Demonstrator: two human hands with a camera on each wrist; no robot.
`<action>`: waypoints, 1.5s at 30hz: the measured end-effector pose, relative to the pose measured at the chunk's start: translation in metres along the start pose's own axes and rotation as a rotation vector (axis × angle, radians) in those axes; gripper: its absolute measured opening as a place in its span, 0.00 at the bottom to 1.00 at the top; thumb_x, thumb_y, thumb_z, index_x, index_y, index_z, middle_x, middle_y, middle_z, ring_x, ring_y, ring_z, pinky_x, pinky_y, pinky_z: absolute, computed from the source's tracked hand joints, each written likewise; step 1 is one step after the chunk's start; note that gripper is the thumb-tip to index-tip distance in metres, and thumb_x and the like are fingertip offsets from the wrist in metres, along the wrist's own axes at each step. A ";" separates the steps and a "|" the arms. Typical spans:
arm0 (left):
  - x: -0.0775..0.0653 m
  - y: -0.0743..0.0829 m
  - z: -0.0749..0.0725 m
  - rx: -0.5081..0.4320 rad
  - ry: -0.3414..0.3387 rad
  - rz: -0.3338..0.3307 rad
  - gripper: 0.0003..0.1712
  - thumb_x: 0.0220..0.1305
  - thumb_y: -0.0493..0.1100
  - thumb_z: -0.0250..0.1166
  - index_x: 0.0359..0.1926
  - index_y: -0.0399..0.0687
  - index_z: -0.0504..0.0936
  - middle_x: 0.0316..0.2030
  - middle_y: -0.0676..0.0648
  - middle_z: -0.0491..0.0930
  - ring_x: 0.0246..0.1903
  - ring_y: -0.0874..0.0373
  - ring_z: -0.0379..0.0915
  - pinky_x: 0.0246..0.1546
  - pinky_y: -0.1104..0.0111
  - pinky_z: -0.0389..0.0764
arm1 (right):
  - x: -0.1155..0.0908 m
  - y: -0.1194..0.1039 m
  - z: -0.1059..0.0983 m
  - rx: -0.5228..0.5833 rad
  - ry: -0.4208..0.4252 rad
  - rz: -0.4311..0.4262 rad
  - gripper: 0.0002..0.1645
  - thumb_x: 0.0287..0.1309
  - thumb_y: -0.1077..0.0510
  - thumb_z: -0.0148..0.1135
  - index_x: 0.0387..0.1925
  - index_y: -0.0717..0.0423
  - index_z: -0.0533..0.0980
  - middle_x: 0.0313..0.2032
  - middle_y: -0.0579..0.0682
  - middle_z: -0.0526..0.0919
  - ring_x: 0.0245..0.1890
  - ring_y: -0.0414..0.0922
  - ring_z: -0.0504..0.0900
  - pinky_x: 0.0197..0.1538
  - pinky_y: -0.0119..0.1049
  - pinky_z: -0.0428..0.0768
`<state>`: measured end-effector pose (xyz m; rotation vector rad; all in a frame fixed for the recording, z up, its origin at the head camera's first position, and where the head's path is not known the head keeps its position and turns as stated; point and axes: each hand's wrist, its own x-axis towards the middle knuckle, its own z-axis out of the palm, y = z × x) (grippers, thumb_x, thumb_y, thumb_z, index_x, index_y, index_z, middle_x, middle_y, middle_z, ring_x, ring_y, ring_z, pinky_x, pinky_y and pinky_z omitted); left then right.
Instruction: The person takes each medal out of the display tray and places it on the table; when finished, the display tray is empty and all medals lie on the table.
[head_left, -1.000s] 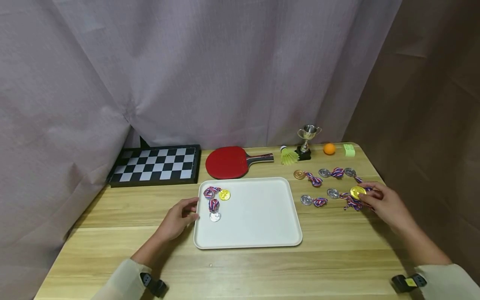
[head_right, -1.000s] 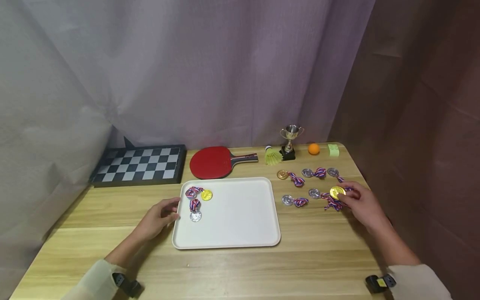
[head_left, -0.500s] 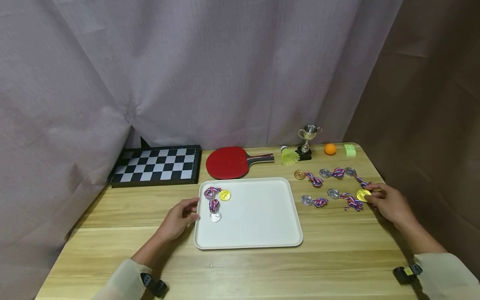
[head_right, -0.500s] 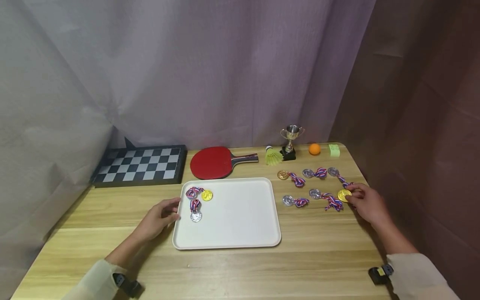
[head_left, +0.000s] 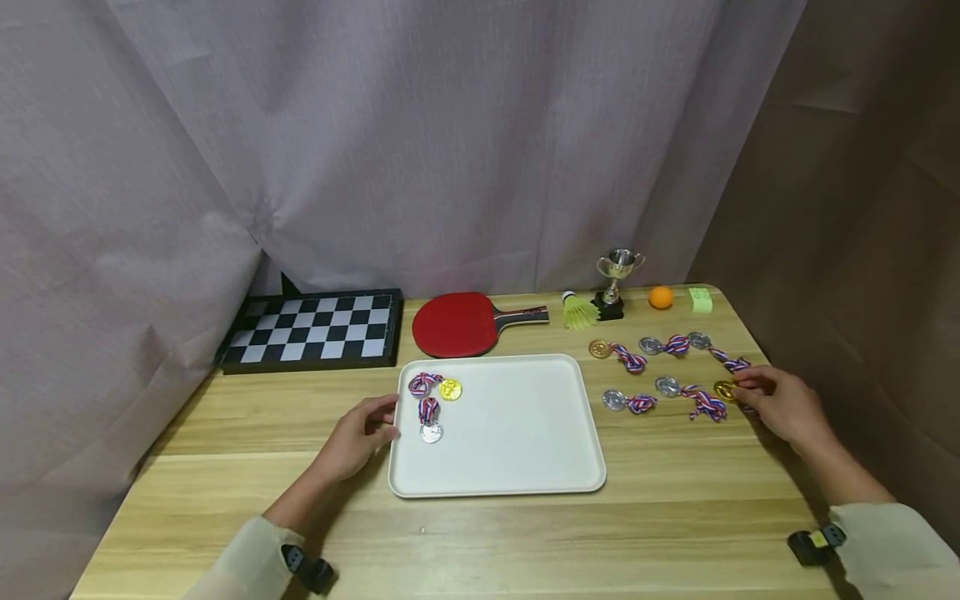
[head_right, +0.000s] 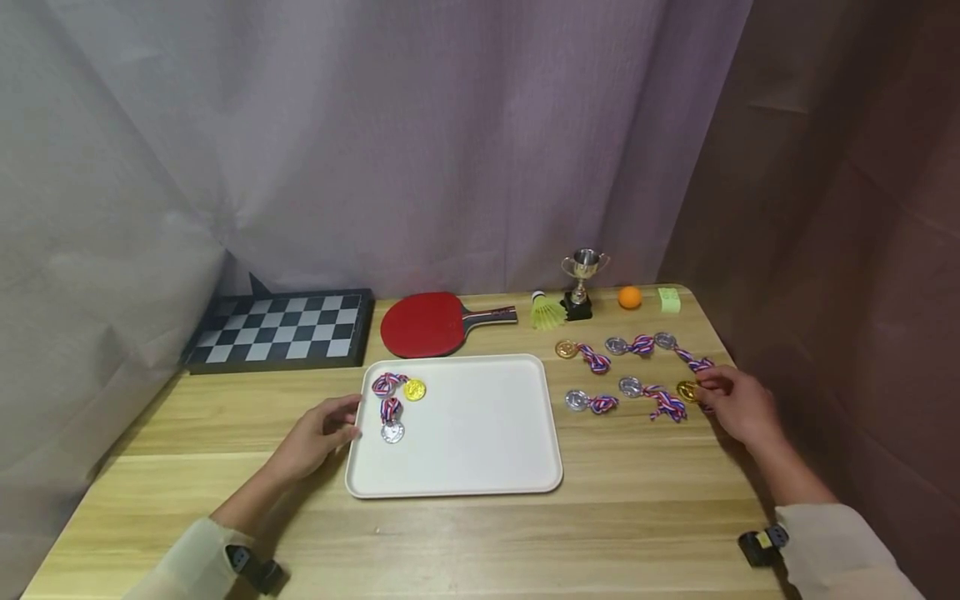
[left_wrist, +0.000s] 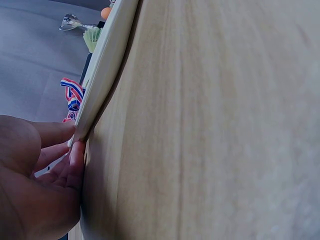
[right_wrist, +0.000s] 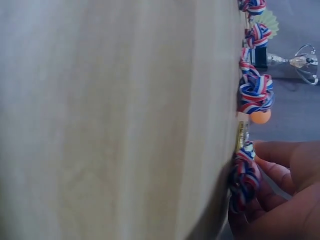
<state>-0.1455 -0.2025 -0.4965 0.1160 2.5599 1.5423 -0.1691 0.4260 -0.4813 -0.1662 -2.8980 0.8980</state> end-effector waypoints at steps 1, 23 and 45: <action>0.000 0.000 0.000 0.002 0.000 -0.001 0.32 0.65 0.27 0.67 0.69 0.34 0.73 0.50 0.39 0.80 0.48 0.49 0.76 0.44 0.73 0.78 | 0.000 -0.001 -0.002 -0.007 0.004 -0.006 0.17 0.70 0.58 0.63 0.52 0.67 0.79 0.42 0.65 0.85 0.30 0.36 0.76 0.28 0.33 0.73; 0.002 -0.001 0.000 0.003 0.001 -0.003 0.31 0.65 0.27 0.67 0.69 0.34 0.73 0.51 0.39 0.80 0.49 0.49 0.77 0.46 0.73 0.79 | -0.011 -0.117 0.012 0.110 -0.123 -0.228 0.19 0.69 0.57 0.66 0.55 0.65 0.80 0.44 0.59 0.85 0.46 0.54 0.81 0.39 0.33 0.77; 0.001 -0.002 0.000 -0.002 0.001 0.007 0.32 0.65 0.27 0.67 0.69 0.34 0.73 0.50 0.39 0.80 0.48 0.49 0.77 0.44 0.73 0.80 | -0.006 -0.261 0.131 0.247 -0.431 -0.438 0.15 0.63 0.61 0.70 0.51 0.61 0.83 0.48 0.56 0.87 0.46 0.48 0.83 0.50 0.44 0.81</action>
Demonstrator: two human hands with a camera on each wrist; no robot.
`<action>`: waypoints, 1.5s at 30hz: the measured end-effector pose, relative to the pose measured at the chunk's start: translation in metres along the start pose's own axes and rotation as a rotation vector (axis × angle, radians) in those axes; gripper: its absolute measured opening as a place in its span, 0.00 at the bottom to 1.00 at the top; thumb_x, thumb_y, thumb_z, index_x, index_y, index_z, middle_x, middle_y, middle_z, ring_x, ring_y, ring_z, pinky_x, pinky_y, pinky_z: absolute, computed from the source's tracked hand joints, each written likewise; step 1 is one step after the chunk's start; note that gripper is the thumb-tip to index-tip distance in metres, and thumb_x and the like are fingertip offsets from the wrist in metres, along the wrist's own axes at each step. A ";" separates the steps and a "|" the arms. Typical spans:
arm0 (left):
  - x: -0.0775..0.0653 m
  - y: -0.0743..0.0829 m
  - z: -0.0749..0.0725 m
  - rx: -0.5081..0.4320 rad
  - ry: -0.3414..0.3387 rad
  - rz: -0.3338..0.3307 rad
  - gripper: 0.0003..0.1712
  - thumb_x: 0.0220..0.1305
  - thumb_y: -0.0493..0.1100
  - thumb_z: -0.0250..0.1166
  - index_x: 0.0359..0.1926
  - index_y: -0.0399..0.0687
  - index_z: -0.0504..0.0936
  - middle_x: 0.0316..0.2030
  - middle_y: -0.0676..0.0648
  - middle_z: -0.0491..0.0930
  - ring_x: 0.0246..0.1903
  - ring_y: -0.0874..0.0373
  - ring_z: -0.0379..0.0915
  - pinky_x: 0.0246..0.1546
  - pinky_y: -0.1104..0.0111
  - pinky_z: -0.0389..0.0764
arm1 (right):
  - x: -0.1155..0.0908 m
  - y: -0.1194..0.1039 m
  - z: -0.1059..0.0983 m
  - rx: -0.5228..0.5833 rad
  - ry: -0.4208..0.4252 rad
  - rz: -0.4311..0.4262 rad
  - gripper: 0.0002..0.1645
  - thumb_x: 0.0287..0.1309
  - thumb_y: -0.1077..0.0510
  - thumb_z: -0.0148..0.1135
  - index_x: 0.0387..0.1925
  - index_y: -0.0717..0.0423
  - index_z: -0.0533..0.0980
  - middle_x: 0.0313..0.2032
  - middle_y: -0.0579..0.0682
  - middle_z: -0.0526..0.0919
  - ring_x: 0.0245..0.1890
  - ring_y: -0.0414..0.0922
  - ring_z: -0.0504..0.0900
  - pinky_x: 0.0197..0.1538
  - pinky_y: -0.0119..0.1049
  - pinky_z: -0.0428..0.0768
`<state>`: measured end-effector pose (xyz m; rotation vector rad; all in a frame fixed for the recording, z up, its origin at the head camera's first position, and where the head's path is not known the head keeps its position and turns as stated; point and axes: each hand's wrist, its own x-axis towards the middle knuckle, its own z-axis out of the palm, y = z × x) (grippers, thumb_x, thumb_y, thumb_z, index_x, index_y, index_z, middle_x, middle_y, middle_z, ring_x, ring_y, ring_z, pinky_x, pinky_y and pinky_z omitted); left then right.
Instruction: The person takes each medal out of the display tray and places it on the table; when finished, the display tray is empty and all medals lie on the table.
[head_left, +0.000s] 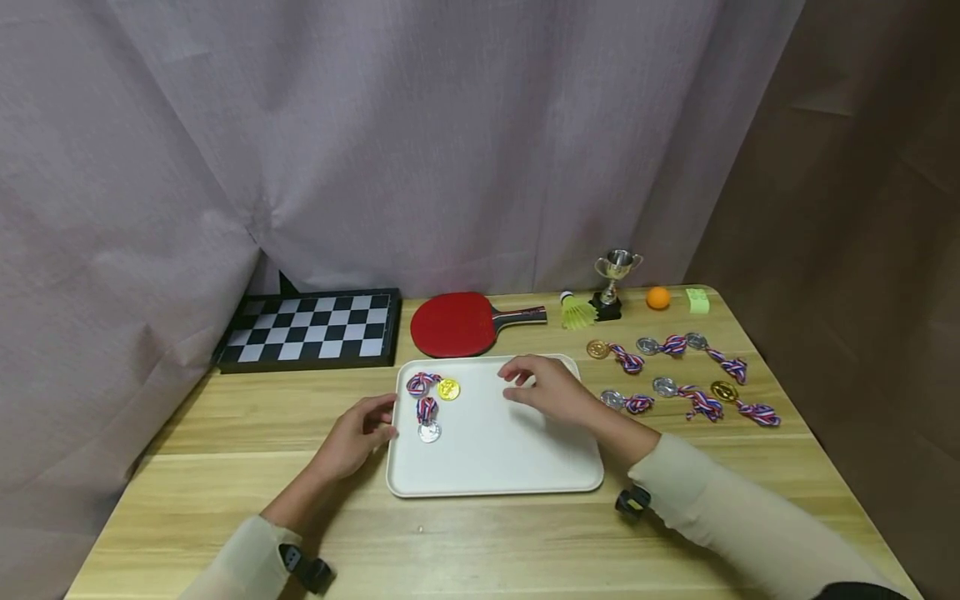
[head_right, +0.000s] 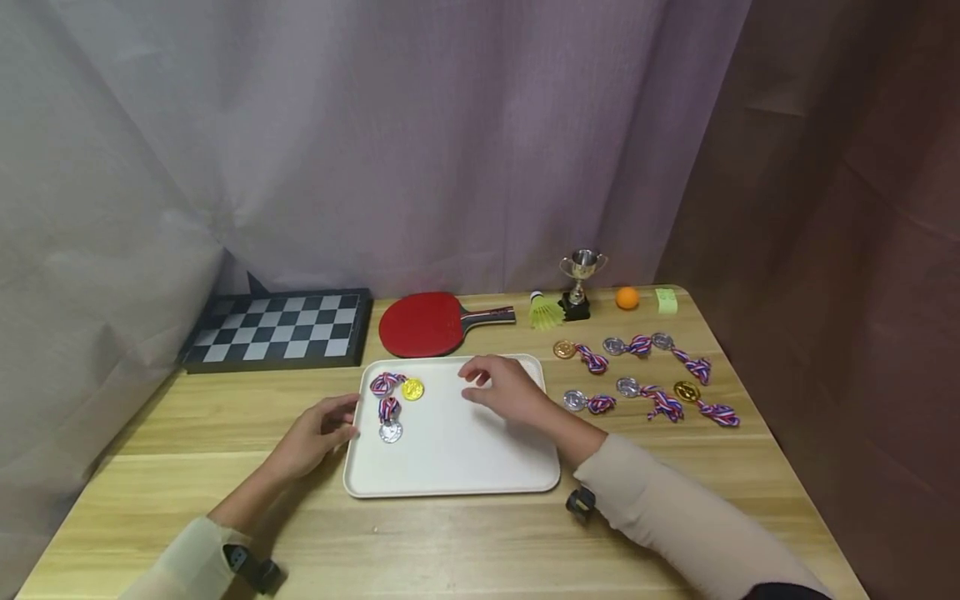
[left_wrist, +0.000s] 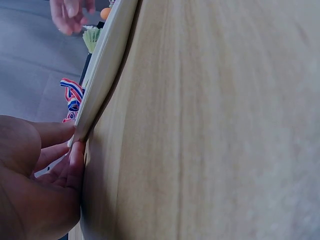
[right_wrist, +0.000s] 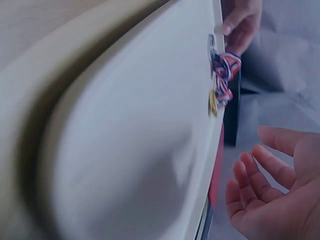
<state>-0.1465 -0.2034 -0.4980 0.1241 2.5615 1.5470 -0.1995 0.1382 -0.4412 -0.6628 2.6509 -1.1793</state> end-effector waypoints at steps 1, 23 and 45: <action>0.000 0.000 0.000 -0.003 -0.002 0.002 0.32 0.65 0.27 0.67 0.69 0.34 0.73 0.50 0.39 0.80 0.48 0.49 0.77 0.45 0.73 0.80 | 0.005 -0.002 0.006 0.000 -0.013 -0.011 0.16 0.63 0.61 0.70 0.51 0.61 0.83 0.48 0.56 0.87 0.46 0.48 0.83 0.50 0.43 0.81; -0.001 0.000 -0.001 -0.008 -0.002 0.020 0.32 0.64 0.26 0.67 0.69 0.32 0.73 0.50 0.37 0.80 0.47 0.50 0.77 0.42 0.74 0.80 | 0.075 -0.021 0.078 -0.219 -0.069 0.026 0.20 0.54 0.61 0.78 0.50 0.56 0.85 0.42 0.50 0.82 0.47 0.46 0.78 0.55 0.40 0.78; -0.004 0.003 -0.002 -0.035 -0.010 0.052 0.32 0.64 0.27 0.68 0.68 0.28 0.72 0.50 0.34 0.80 0.49 0.44 0.78 0.45 0.72 0.81 | 0.050 -0.014 0.048 0.139 0.101 0.025 0.13 0.61 0.70 0.64 0.46 0.55 0.83 0.35 0.50 0.82 0.38 0.45 0.79 0.47 0.37 0.79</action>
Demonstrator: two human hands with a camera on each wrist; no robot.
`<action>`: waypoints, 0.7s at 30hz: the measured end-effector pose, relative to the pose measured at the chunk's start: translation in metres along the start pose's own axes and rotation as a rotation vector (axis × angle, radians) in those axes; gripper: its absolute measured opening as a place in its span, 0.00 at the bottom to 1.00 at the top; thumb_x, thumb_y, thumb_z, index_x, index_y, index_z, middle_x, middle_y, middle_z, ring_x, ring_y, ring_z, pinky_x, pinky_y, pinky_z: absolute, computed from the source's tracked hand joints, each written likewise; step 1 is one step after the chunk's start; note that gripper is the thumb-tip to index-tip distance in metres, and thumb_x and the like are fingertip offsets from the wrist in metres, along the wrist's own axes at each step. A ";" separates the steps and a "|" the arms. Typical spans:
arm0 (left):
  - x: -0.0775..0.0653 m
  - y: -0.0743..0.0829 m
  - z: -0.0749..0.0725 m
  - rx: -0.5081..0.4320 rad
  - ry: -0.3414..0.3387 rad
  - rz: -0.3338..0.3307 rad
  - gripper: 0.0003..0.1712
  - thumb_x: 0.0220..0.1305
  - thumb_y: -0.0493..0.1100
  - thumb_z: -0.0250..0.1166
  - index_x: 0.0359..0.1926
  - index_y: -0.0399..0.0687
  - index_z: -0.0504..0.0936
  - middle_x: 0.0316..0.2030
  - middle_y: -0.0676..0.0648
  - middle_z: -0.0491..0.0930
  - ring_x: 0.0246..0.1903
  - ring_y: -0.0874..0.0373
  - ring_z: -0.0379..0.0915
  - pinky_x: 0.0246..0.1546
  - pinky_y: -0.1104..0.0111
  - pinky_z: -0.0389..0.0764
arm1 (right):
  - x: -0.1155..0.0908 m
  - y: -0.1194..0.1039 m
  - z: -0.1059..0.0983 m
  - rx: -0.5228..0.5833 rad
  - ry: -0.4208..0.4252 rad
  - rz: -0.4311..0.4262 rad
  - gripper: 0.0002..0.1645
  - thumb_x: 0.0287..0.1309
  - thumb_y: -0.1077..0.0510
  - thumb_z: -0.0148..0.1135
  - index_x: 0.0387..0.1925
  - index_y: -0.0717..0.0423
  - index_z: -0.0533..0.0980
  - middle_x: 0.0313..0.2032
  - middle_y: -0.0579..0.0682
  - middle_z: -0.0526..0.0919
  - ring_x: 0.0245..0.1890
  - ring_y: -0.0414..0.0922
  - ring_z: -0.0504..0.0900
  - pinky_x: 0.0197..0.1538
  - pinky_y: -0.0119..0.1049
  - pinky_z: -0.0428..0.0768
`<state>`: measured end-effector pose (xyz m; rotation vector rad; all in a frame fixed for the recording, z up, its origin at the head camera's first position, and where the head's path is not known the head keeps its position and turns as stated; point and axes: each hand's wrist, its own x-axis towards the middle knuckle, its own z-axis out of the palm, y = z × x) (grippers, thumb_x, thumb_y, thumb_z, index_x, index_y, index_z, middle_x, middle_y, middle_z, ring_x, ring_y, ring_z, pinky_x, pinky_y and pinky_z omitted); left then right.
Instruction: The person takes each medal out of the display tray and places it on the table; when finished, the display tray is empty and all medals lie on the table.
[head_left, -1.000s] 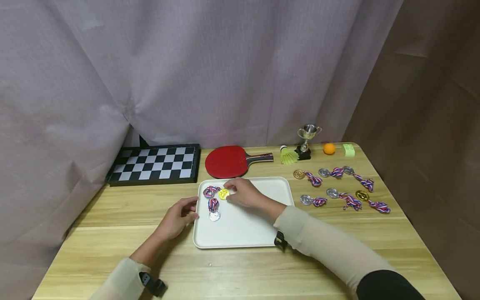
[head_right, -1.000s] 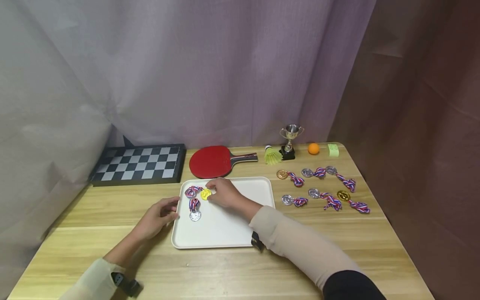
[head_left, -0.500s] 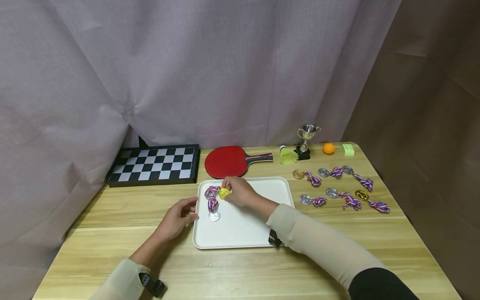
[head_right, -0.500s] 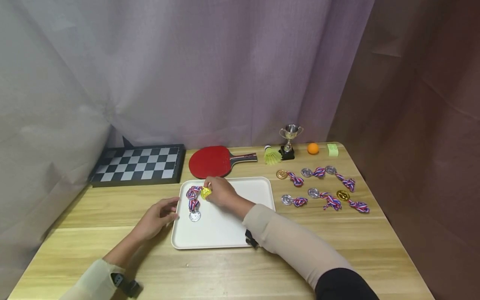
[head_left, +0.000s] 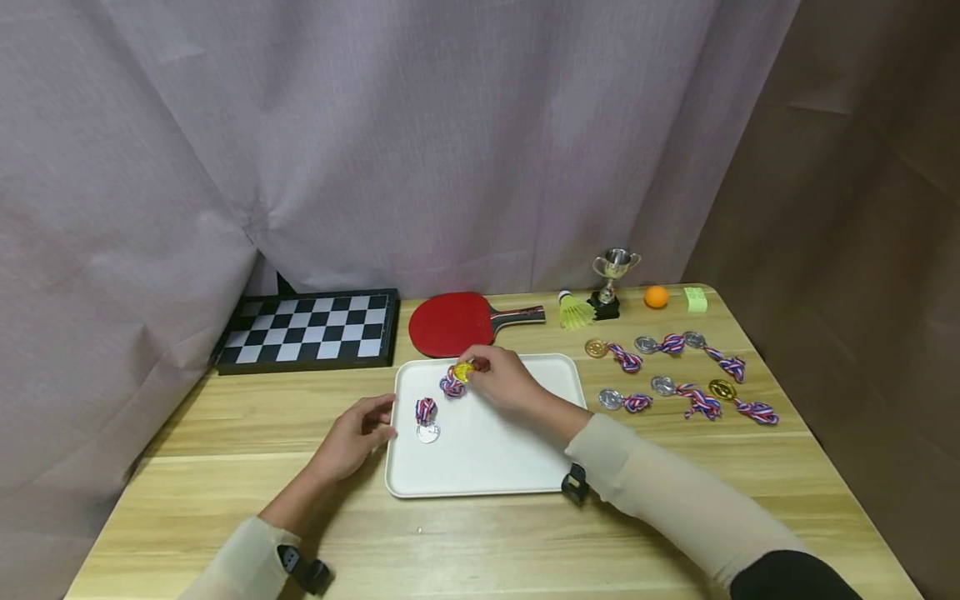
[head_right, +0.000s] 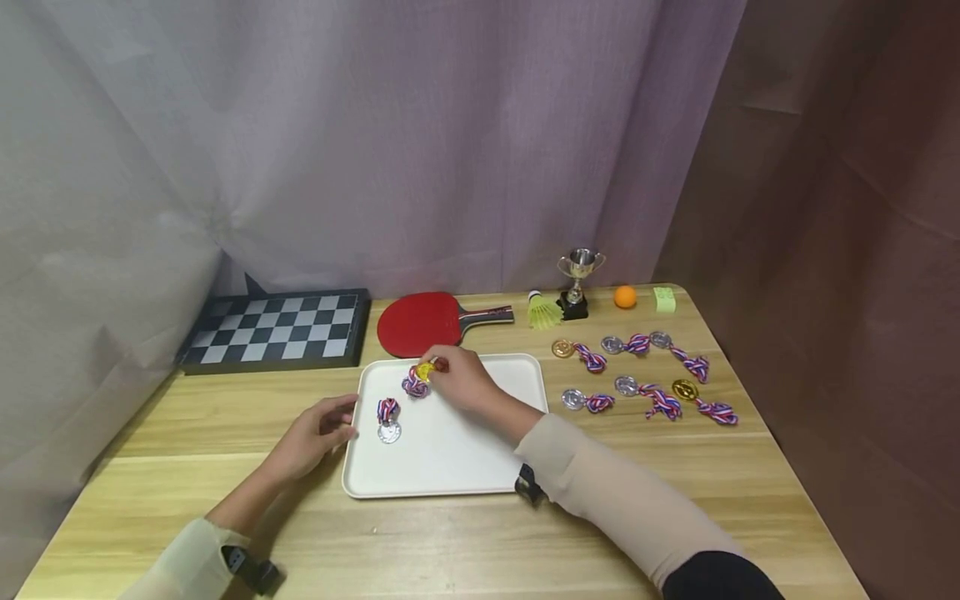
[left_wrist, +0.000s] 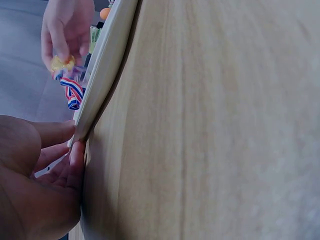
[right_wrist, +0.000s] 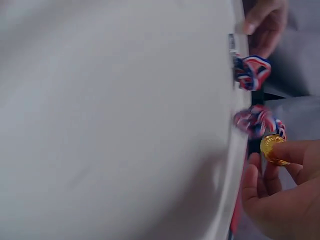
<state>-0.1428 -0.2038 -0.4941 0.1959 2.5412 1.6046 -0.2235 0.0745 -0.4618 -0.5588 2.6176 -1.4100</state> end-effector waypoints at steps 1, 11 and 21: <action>0.000 0.000 0.000 0.000 0.000 0.002 0.32 0.64 0.27 0.68 0.68 0.28 0.72 0.50 0.34 0.80 0.49 0.44 0.78 0.45 0.72 0.81 | -0.002 -0.002 -0.004 0.020 0.013 0.000 0.13 0.61 0.70 0.65 0.46 0.57 0.83 0.36 0.51 0.82 0.40 0.45 0.80 0.48 0.38 0.79; 0.000 -0.002 0.001 0.024 0.005 0.006 0.32 0.63 0.27 0.68 0.68 0.27 0.71 0.50 0.34 0.80 0.49 0.44 0.78 0.44 0.71 0.80 | -0.033 -0.003 -0.045 0.148 0.106 -0.057 0.06 0.63 0.65 0.68 0.42 0.59 0.83 0.42 0.53 0.86 0.46 0.46 0.83 0.50 0.37 0.83; 0.001 -0.002 0.001 0.029 0.015 -0.004 0.32 0.64 0.27 0.67 0.68 0.28 0.72 0.51 0.34 0.80 0.50 0.43 0.78 0.46 0.70 0.80 | -0.084 0.015 -0.091 0.309 0.122 -0.017 0.14 0.73 0.60 0.59 0.54 0.64 0.76 0.48 0.61 0.83 0.47 0.44 0.84 0.52 0.29 0.81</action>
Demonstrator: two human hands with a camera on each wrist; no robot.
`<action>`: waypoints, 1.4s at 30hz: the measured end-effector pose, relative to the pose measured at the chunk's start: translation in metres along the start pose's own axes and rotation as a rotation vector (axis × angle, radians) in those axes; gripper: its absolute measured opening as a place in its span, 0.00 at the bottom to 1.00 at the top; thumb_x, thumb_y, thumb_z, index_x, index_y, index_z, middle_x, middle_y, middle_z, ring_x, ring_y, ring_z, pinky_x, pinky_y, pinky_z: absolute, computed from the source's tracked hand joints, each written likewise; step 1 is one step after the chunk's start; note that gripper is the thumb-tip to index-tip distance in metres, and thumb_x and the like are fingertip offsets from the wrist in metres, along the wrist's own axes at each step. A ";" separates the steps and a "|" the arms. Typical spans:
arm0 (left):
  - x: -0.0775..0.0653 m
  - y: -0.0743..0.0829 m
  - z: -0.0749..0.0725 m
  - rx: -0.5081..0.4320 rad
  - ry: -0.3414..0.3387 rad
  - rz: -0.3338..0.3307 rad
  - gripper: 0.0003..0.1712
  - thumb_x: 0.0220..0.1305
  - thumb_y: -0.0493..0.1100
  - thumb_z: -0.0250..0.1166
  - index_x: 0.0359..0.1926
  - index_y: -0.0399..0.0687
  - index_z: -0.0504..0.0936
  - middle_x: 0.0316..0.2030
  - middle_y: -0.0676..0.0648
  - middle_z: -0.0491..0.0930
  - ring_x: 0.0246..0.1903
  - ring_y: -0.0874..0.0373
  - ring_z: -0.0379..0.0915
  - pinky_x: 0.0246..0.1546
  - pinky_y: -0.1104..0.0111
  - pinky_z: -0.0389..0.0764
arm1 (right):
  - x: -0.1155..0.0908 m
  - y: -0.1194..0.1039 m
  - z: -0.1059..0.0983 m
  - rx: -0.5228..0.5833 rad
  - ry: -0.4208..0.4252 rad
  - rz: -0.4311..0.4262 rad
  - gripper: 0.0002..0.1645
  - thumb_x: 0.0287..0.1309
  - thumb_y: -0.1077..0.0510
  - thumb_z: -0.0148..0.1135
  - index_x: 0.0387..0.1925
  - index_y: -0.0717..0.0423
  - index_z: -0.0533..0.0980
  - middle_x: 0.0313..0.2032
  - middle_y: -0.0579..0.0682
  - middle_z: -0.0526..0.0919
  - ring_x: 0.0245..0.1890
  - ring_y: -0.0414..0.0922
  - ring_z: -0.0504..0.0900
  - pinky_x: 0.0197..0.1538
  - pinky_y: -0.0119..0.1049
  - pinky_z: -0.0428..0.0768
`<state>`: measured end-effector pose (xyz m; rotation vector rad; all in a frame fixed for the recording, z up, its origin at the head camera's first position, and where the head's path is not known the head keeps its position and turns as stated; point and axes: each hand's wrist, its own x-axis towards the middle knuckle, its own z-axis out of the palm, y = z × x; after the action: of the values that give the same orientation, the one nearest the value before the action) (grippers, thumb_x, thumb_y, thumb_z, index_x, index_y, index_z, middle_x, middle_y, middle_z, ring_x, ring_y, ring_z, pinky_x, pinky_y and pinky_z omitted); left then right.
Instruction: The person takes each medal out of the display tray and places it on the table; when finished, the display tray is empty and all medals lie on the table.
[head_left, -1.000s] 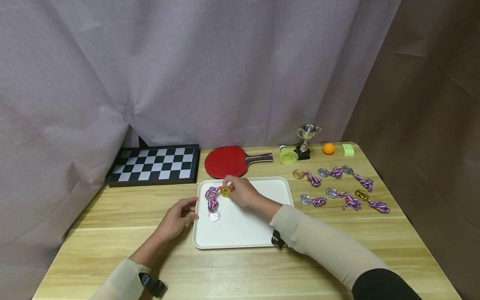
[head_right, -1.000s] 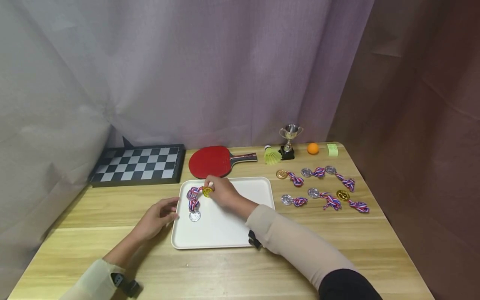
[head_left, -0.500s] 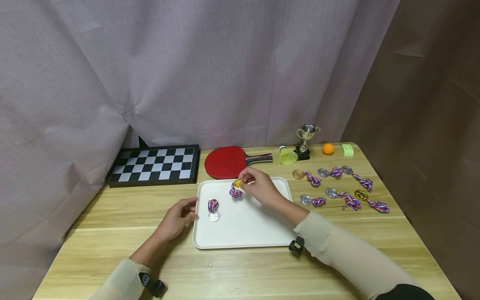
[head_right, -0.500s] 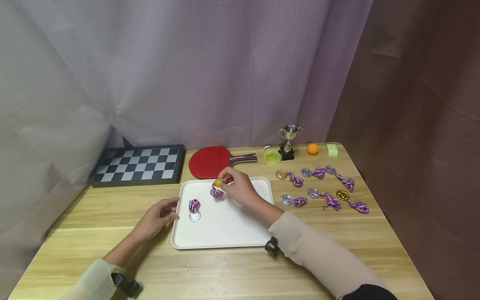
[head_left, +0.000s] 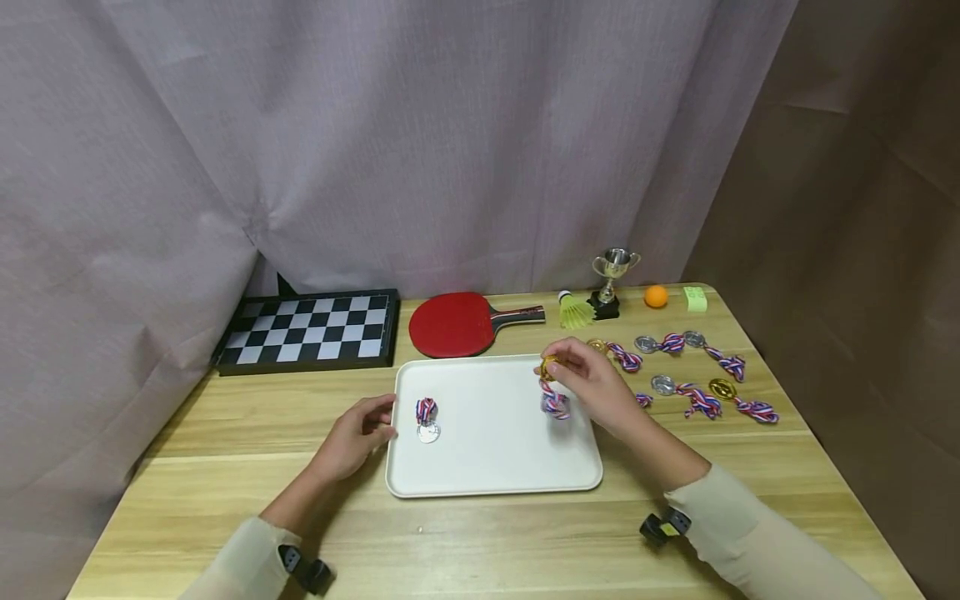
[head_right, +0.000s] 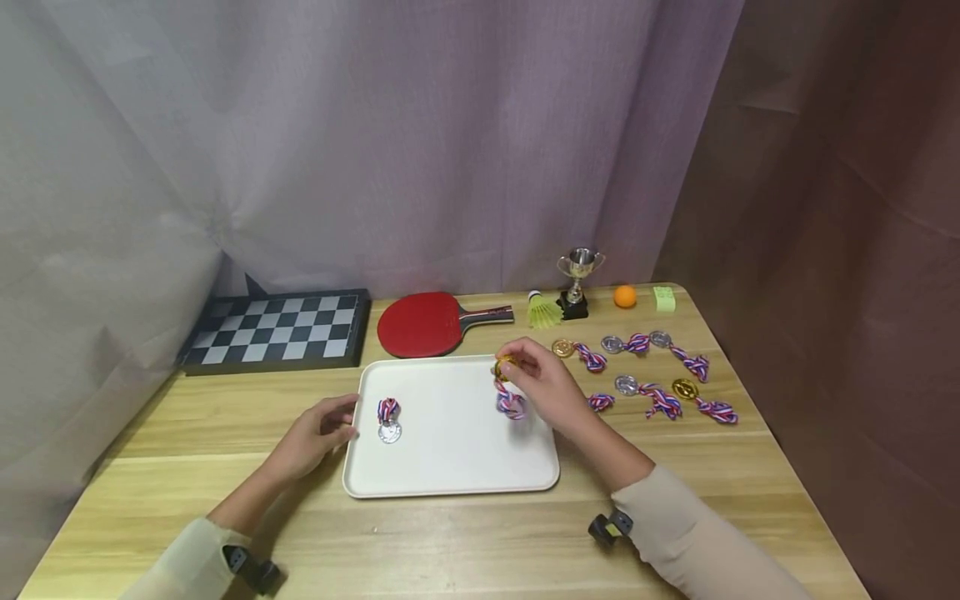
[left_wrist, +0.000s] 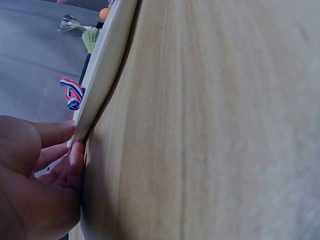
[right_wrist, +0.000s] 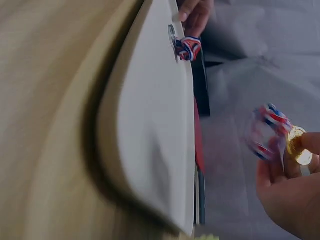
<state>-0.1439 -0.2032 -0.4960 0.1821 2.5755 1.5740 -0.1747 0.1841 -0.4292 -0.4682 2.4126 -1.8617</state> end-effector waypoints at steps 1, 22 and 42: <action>0.000 0.000 0.000 0.002 0.001 -0.002 0.32 0.64 0.27 0.67 0.68 0.29 0.72 0.51 0.34 0.80 0.50 0.44 0.78 0.46 0.70 0.80 | -0.005 0.001 -0.005 0.008 -0.006 0.003 0.15 0.74 0.60 0.58 0.55 0.65 0.76 0.49 0.63 0.82 0.46 0.43 0.84 0.51 0.29 0.82; 0.002 -0.002 0.001 0.013 -0.002 -0.040 0.32 0.64 0.26 0.67 0.69 0.33 0.73 0.48 0.39 0.81 0.49 0.49 0.78 0.46 0.73 0.80 | -0.089 0.053 -0.065 -0.452 0.019 0.196 0.20 0.60 0.60 0.74 0.53 0.58 0.81 0.35 0.48 0.84 0.33 0.40 0.81 0.36 0.32 0.81; 0.002 -0.003 0.001 0.015 -0.001 -0.028 0.32 0.64 0.26 0.68 0.69 0.34 0.73 0.48 0.39 0.81 0.48 0.50 0.77 0.45 0.74 0.79 | -0.091 0.059 -0.056 -0.634 0.035 0.124 0.17 0.56 0.59 0.77 0.48 0.54 0.86 0.46 0.51 0.86 0.45 0.49 0.81 0.49 0.48 0.79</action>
<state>-0.1458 -0.2039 -0.4995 0.1479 2.5784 1.5449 -0.1123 0.2745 -0.4827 -0.2972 2.9443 -1.0321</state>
